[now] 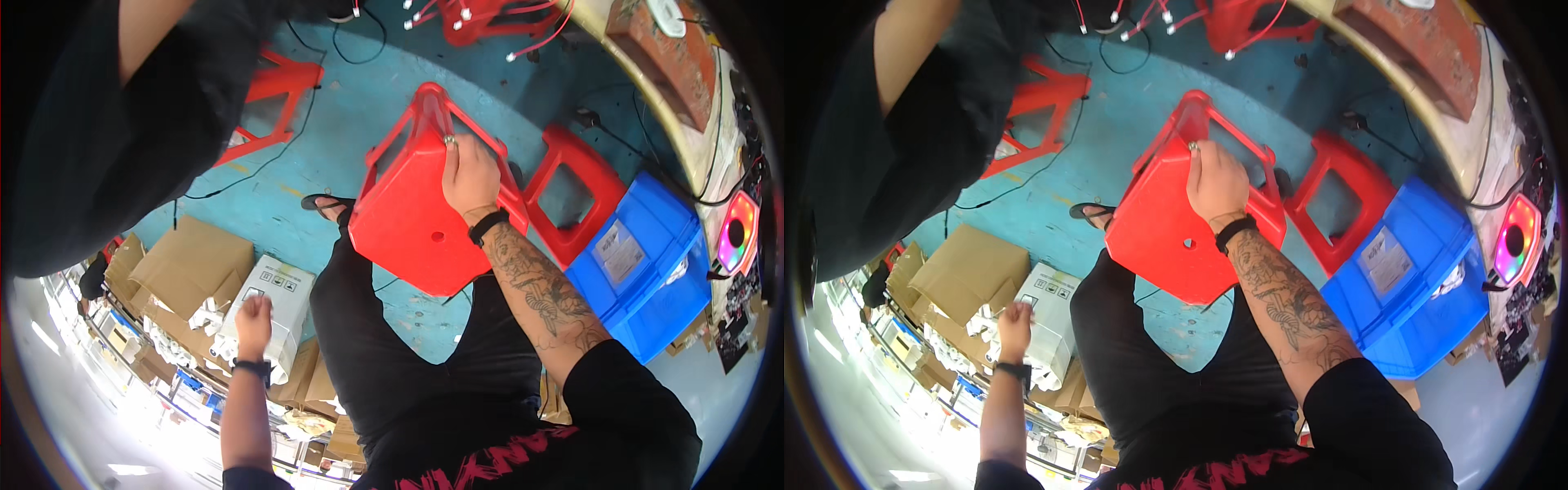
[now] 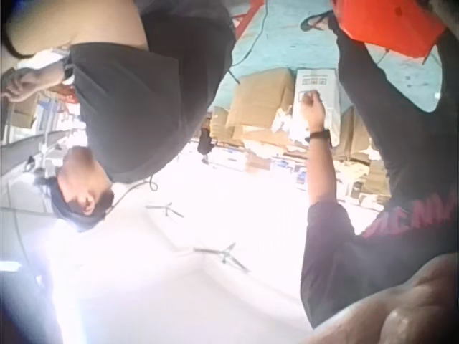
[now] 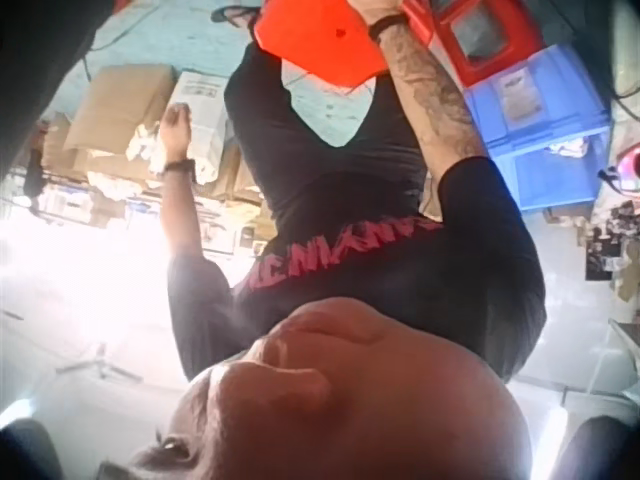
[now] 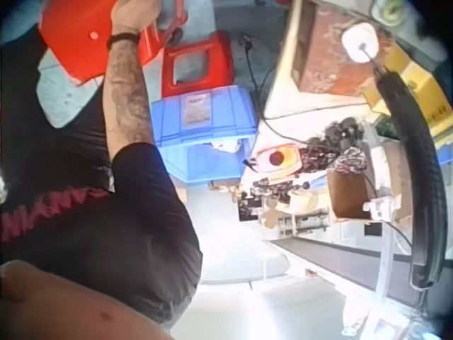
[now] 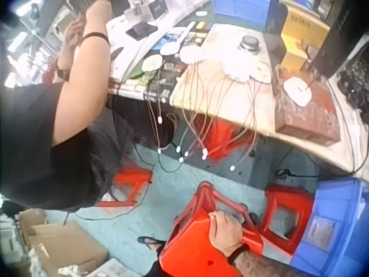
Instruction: Assembling and applying heat to small electronic components on a workbench in a factory setting.
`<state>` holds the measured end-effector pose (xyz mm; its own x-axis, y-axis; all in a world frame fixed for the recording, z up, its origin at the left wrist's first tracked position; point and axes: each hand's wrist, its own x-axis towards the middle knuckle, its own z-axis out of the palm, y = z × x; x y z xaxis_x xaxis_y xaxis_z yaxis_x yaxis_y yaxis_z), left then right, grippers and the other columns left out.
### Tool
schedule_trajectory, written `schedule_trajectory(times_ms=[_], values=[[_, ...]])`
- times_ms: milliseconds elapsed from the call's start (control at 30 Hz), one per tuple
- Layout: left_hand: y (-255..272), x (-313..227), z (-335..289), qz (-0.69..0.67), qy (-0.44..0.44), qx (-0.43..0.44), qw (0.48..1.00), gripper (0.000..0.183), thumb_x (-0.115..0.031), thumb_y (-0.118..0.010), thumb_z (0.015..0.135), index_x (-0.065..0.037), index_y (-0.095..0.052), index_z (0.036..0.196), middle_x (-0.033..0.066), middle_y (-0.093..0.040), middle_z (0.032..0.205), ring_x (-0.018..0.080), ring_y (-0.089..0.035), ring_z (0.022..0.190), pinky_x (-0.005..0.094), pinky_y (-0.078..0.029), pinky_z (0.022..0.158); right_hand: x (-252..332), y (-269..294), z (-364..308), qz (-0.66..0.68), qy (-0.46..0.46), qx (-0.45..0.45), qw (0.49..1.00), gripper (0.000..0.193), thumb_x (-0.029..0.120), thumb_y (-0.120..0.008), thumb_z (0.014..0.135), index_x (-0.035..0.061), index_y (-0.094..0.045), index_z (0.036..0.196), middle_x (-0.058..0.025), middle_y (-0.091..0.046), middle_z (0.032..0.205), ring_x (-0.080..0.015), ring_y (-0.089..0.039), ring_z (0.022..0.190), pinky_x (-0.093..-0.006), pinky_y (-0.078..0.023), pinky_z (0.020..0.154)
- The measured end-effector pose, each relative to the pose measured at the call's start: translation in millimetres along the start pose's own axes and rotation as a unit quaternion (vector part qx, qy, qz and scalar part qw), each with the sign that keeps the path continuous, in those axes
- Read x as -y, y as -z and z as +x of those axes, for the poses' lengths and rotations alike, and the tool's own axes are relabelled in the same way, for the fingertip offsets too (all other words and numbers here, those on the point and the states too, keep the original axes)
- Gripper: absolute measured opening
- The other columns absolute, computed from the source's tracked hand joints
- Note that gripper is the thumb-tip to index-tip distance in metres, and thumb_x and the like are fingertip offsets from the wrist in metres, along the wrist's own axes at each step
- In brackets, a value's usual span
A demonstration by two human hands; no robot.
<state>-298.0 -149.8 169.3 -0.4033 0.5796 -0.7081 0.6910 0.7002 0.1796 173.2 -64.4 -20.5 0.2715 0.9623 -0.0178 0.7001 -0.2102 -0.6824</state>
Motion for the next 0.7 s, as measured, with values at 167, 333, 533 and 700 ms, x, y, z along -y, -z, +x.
schedule_trajectory(times_ms=[167,333,533,700], values=[[-102,34,168,-0.086,0.037,0.077,0.993,0.016,-0.018,-0.063,0.099,-0.003,-0.068,0.104,0.0074,-0.072,0.088,0.0140,-0.065,0.072,0.0300,-0.051,0.061,-10,0,2,-0.034,-0.008,-0.023,0.999,0.013,0.018,-0.056,0.100,0.0064,-0.061,0.103,-0.0163,-0.067,0.088,-0.0389,-0.066,0.080,-0.0488,-0.052,0.072],[-211,103,293,0.075,-0.013,0.124,0.989,0.028,-0.019,-0.066,0.090,-0.008,-0.070,0.115,0.0184,-0.076,0.097,0.0351,-0.074,0.094,0.0446,-0.057,0.083,13,-14,-2,-0.038,-0.028,-0.030,0.998,0.012,0.014,-0.055,0.104,0.0041,-0.061,0.106,-0.0174,-0.066,0.088,-0.0364,-0.067,0.080,-0.0434,-0.053,0.071],[-355,151,315,0.068,-0.065,0.178,0.980,0.028,-0.017,-0.059,0.092,-0.011,-0.070,0.117,0.0209,-0.074,0.111,0.0410,-0.069,0.107,0.0476,-0.053,0.093,-3,-11,-9,-0.039,-0.040,-0.047,0.997,0.017,0.014,-0.049,0.110,0.0012,-0.060,0.112,-0.0037,-0.063,0.099,-0.0104,-0.055,0.094,-0.0264,-0.046,0.085],[-419,190,342,0.074,-0.131,0.140,0.979,0.033,-0.018,-0.059,0.093,-0.011,-0.065,0.124,0.0227,-0.071,0.114,0.0422,-0.068,0.107,0.0486,-0.053,0.092,-4,-20,-14,-0.069,-0.038,-0.054,0.995,0.018,0.015,-0.047,0.111,0.0015,-0.059,0.111,-0.0026,-0.061,0.101,-0.0095,-0.052,0.095,-0.0249,-0.043,0.086]])
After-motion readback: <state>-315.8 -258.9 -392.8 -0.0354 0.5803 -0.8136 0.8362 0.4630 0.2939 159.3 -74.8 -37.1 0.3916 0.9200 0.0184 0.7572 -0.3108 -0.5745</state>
